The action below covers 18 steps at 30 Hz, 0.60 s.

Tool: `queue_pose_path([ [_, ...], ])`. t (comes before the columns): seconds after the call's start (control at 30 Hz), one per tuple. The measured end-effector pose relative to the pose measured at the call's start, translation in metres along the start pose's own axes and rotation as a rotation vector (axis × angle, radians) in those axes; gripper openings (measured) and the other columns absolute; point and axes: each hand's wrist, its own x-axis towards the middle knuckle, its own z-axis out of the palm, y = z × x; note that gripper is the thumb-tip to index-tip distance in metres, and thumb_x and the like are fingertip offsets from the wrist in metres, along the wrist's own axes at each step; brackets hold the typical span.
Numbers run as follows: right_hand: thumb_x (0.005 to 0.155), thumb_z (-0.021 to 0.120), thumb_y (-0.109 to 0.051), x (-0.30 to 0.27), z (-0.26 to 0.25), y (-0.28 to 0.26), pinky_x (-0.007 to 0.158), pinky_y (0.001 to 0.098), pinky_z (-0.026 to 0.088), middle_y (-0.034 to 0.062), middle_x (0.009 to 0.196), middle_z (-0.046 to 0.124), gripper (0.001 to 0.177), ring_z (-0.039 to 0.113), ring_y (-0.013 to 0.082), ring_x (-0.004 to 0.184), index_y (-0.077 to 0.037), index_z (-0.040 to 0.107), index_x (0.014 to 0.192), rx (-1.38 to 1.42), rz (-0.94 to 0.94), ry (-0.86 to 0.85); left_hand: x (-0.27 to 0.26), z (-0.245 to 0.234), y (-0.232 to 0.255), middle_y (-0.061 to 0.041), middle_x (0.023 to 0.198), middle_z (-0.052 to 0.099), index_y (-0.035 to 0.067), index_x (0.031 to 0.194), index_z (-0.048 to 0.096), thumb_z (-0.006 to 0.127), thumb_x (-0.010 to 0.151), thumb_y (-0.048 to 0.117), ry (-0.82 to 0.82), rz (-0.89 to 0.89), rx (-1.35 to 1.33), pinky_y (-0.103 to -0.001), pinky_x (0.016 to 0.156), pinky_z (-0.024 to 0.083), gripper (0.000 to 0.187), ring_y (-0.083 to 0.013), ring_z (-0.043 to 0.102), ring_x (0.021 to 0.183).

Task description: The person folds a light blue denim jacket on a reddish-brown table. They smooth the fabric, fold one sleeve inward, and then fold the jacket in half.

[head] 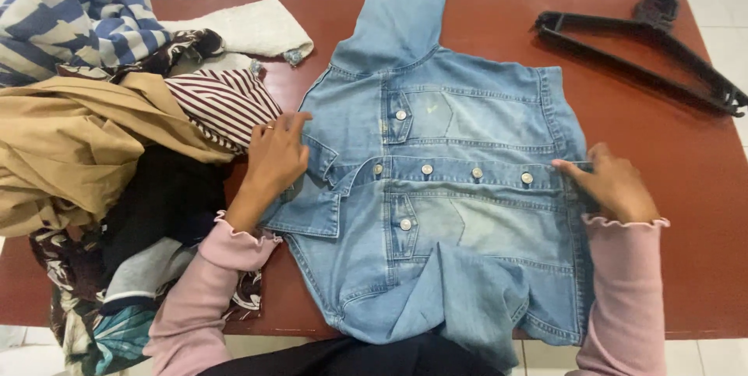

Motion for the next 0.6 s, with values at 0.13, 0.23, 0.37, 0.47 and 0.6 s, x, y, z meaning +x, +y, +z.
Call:
queue_pose_path([
  [0.13, 0.083, 0.074, -0.052, -0.006, -0.007, -0.001, 0.058, 0.0520, 0.060, 0.0355, 0.094, 0.071, 0.075, 0.075, 0.0462, 0.073, 0.002, 0.043, 0.125, 0.161, -0.058, -0.024, -0.007, 0.006, -0.004, -0.010, 0.118, 0.065, 0.018, 0.139, 0.053, 0.060, 0.078, 0.025, -0.072, -0.036, 0.077, -0.043, 0.087, 0.038, 0.061, -0.0300, 0.061, 0.098],
  [0.23, 0.073, 0.081, -0.046, -0.008, -0.010, -0.001, 0.042, 0.0453, 0.048, 0.0306, 0.082, 0.066, 0.082, 0.063, 0.0390, 0.052, 0.000, 0.036, 0.125, 0.200, -0.096, -0.057, -0.005, 0.003, -0.015, -0.008, 0.115, 0.068, 0.015, 0.140, 0.052, 0.066, 0.079, 0.024, -0.130, -0.080, 0.024, -0.044, 0.087, 0.040, 0.063, -0.0303, 0.062, 0.099],
  [0.37, 0.045, 0.097, -0.041, 0.004, 0.005, 0.013, 0.061, 0.0521, 0.060, 0.0301, 0.096, 0.072, 0.104, 0.075, 0.0453, 0.068, -0.002, 0.044, 0.126, 0.115, -0.105, -0.017, -0.004, -0.007, -0.017, -0.002, 0.109, 0.070, 0.014, 0.126, 0.063, 0.073, 0.081, 0.014, -0.022, -0.062, -0.087, -0.044, 0.087, 0.045, 0.046, -0.0299, 0.064, 0.095],
  [0.47, 0.045, 0.100, -0.033, 0.008, 0.008, 0.014, 0.067, 0.0571, 0.061, 0.0306, 0.108, 0.073, 0.097, 0.076, 0.0477, 0.082, -0.008, 0.054, 0.127, 0.154, -0.034, -0.067, 0.002, -0.039, 0.001, -0.012, 0.102, 0.071, 0.010, 0.125, 0.061, 0.072, 0.076, -0.002, 0.064, -0.094, -0.306, -0.044, 0.075, 0.052, 0.052, -0.0335, 0.069, 0.086],
  [0.6, 0.049, 0.100, -0.028, -0.007, -0.005, 0.005, 0.058, 0.0500, 0.059, 0.0302, 0.094, 0.075, 0.092, 0.075, 0.0442, 0.071, -0.009, 0.056, 0.128, 0.198, -0.026, -0.086, -0.001, -0.046, 0.001, -0.010, 0.115, 0.065, 0.021, 0.134, 0.054, 0.067, 0.080, -0.004, -0.020, -0.212, -0.408, -0.048, 0.080, 0.053, 0.061, -0.0337, 0.068, 0.098],
])
